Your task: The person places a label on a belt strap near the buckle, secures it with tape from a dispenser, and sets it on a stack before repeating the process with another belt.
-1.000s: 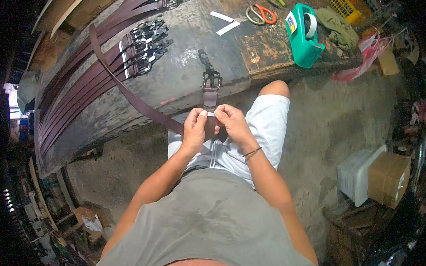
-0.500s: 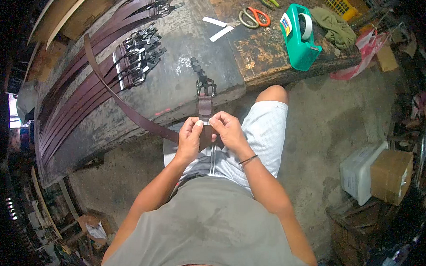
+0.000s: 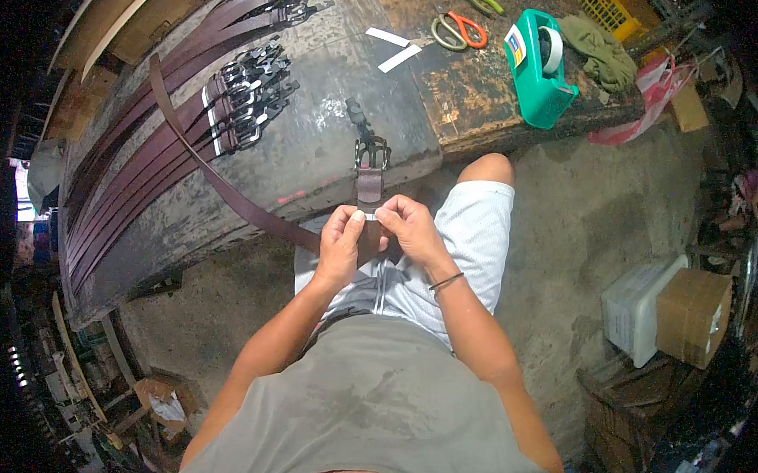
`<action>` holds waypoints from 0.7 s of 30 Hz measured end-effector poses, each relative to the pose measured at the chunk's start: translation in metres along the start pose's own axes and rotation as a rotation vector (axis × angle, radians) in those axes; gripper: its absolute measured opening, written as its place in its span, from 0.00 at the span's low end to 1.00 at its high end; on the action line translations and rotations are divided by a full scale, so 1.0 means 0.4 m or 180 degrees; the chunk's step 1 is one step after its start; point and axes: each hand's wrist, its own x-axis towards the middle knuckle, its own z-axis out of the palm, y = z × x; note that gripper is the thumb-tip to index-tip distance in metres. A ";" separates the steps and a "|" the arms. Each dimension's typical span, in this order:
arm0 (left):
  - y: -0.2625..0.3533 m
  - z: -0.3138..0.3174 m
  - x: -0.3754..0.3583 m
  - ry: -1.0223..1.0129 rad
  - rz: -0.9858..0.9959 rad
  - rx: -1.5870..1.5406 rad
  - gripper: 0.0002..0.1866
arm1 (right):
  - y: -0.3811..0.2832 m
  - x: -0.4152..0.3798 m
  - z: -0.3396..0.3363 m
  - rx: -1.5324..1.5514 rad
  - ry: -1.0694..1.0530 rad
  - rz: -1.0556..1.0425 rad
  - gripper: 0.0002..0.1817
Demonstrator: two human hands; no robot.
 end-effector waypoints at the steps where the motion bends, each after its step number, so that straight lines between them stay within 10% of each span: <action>1: -0.001 0.002 0.003 -0.0001 0.0004 0.0002 0.09 | 0.002 0.002 -0.002 -0.0054 -0.0004 -0.0031 0.10; 21: 0.012 0.010 0.001 -0.0013 -0.0224 -0.0459 0.08 | 0.011 -0.008 -0.007 -0.0058 0.0108 -0.0108 0.08</action>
